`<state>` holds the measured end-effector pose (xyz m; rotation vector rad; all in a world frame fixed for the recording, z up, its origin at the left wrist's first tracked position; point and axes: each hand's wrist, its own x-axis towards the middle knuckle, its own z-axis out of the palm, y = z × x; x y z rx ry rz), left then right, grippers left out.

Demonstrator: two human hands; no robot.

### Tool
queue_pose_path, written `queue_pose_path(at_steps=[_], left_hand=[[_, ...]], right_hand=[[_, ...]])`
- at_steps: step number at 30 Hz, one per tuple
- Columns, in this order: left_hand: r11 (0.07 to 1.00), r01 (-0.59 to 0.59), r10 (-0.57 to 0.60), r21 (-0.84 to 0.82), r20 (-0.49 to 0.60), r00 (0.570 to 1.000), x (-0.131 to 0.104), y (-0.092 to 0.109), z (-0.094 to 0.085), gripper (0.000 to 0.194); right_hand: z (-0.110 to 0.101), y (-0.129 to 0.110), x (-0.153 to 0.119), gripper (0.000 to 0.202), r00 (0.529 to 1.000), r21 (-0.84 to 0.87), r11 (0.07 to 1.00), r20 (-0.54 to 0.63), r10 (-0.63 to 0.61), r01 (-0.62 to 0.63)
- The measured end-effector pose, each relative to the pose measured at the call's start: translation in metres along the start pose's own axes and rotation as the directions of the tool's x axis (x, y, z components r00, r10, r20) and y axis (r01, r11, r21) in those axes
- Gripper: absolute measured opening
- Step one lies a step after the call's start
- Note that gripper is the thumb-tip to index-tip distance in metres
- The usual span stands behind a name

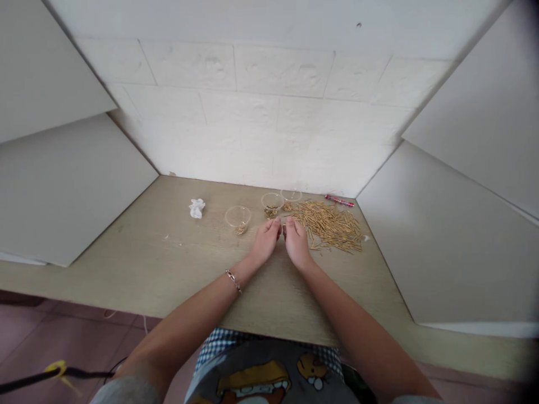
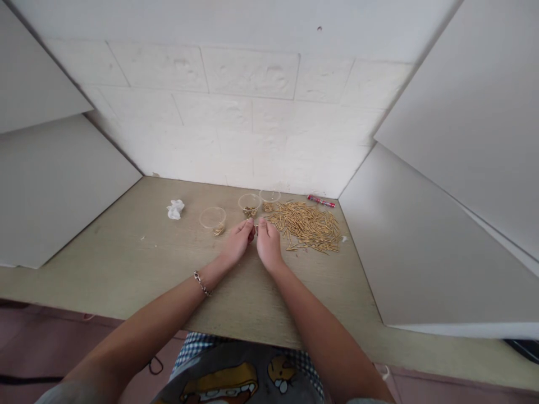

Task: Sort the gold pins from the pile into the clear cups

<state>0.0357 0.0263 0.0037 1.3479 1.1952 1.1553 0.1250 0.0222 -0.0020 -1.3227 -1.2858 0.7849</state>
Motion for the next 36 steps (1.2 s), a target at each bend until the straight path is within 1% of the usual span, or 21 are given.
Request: queue_pose_path(at_steps=[7,18,24,30,36], left_hand=[[1.000,-0.006,0.006,-0.026,0.013,1.000,0.0005,-0.0007,0.0000,0.044],[0.999,-0.032,0.033,-0.019,0.061,0.998,-0.0029,0.0044,-0.0012,0.043],[0.999,-0.045,0.046,-0.014,0.057,0.997,-0.0015,0.0015,-0.0013,0.044],[0.998,-0.044,0.047,-0.043,0.072,0.996,-0.0005,-0.0004,-0.0007,0.044],[0.998,-0.056,0.057,-0.011,0.065,0.996,-0.0003,0.0005,-0.0013,0.044]], right_hand=[[-0.0006,0.0001,0.0007,0.045,1.000,-0.004,1.000,0.005,-0.006,0.006],[-0.0017,0.0036,0.0023,0.046,0.999,0.060,0.997,0.026,0.046,-0.047],[-0.0022,0.0015,0.0021,0.047,0.998,0.074,0.996,0.026,0.056,-0.058],[-0.0021,-0.0007,0.0011,0.048,0.998,0.096,0.993,0.029,0.061,-0.064],[-0.0029,-0.0001,0.0024,0.048,0.998,0.069,0.997,0.038,0.042,-0.045]])
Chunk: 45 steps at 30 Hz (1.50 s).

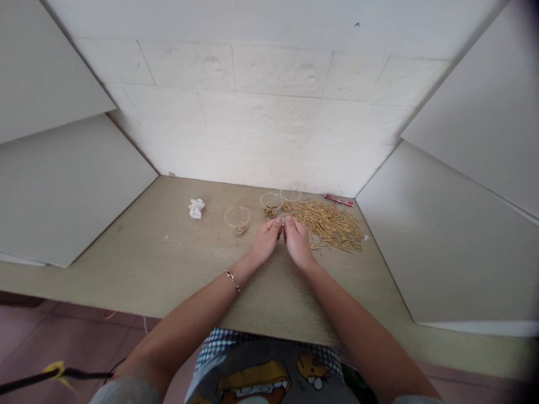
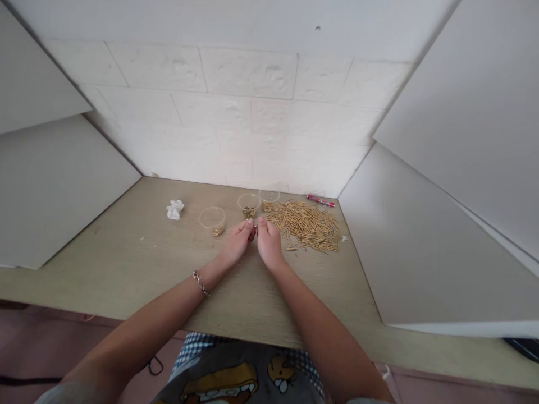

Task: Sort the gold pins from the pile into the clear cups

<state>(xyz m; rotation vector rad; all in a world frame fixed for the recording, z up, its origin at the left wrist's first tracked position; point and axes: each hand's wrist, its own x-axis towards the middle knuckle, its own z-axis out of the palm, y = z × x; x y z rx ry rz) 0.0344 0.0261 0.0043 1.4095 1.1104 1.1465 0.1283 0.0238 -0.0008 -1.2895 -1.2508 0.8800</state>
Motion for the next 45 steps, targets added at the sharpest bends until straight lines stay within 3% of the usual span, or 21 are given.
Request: queue_pose_path(at_steps=[17,45], left_hand=[[0.989,-0.039,0.039,0.143,0.002,0.999,0.0010,0.0043,-0.0029,0.036],[0.977,-0.066,0.053,0.201,0.068,0.996,0.0044,0.0084,-0.0098,0.034]], right_hand=[[-0.0020,-0.0054,-0.0001,0.042,0.996,-0.187,0.978,-0.006,-0.092,0.089],[-0.0030,-0.0073,0.0015,0.042,0.996,-0.194,0.977,0.022,-0.088,0.091]])
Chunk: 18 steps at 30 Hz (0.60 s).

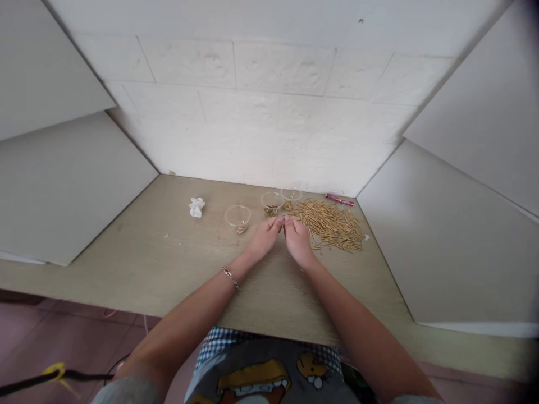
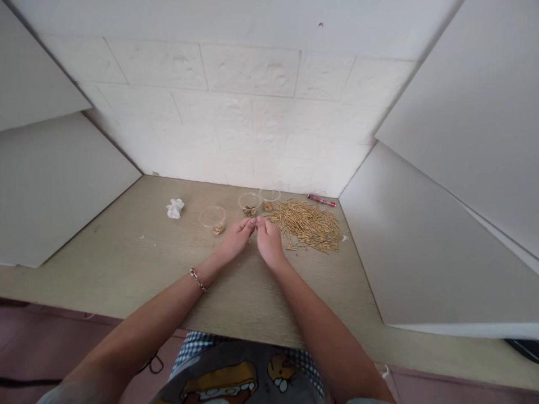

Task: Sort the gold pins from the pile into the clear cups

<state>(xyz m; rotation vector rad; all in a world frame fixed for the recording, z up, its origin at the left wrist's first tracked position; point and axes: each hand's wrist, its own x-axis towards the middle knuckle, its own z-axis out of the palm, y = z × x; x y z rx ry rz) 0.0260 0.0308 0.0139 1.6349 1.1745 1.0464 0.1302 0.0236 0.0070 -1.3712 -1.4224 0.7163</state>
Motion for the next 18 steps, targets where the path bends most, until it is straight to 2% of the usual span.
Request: queue_pose_path(at_steps=[6,13,18], left_hand=[[0.999,-0.034,0.034,0.030,0.008,0.999,0.0019,-0.0016,-0.0008,0.033],[0.995,-0.025,0.027,0.100,-0.022,0.999,0.0020,-0.0021,0.0003,0.032],[0.993,-0.030,0.031,0.111,-0.006,1.000,0.0028,-0.0024,-0.0004,0.032]], right_hand=[[-0.0018,-0.0032,0.0001,0.040,1.000,0.002,1.000,0.024,0.009,-0.009],[0.0007,-0.0017,0.0012,0.041,1.000,-0.023,1.000,0.023,0.014,-0.013],[0.0015,0.0017,0.0034,0.040,0.999,-0.005,1.000,0.040,0.014,-0.014]])
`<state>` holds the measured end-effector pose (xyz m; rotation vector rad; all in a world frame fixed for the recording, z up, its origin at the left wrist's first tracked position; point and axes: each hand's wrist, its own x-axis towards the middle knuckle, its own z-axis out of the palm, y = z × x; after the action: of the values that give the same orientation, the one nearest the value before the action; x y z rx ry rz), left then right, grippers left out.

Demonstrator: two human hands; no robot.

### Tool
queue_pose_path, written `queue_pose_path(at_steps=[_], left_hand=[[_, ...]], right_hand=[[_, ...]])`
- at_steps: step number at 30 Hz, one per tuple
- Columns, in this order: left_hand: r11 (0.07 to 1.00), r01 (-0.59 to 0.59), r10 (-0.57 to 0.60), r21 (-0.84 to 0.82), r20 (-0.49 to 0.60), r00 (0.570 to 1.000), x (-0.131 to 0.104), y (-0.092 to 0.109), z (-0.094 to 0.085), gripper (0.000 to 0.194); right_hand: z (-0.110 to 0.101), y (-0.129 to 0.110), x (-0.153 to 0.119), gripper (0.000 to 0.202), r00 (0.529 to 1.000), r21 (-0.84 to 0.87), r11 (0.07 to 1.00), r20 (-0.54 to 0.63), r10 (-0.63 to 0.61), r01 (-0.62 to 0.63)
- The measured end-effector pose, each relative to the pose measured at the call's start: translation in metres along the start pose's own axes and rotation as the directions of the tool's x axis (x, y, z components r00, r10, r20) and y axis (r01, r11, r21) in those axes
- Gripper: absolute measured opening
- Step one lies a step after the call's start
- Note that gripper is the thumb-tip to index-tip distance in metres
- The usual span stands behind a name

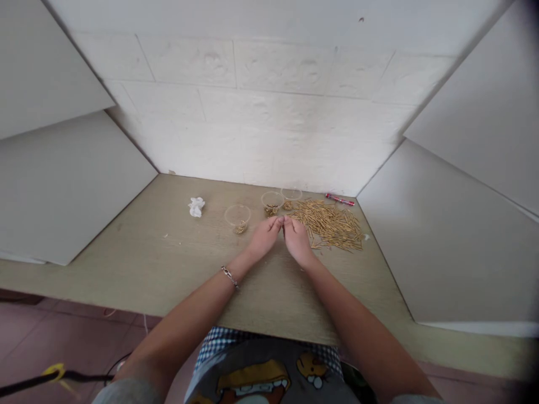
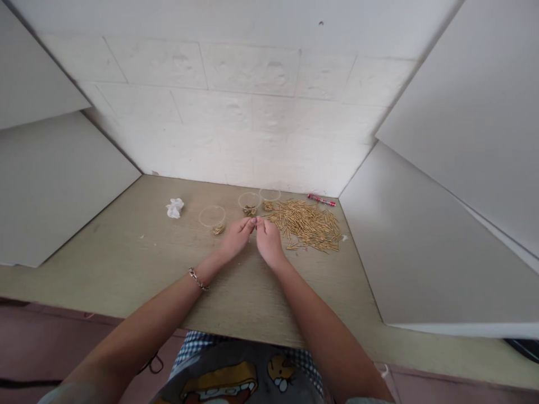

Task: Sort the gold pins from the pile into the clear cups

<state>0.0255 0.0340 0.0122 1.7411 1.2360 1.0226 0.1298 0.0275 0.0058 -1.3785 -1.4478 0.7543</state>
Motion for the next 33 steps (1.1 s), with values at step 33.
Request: queue_pose_path(at_steps=[33], left_hand=[[0.971,0.087,-0.098,-0.225,-0.037,0.995,0.0000,-0.0019,0.0015,0.038]], right_hand=[[-0.0050,0.0048,-0.0018,0.037,1.000,0.124,0.992,-0.024,0.010,-0.007]])
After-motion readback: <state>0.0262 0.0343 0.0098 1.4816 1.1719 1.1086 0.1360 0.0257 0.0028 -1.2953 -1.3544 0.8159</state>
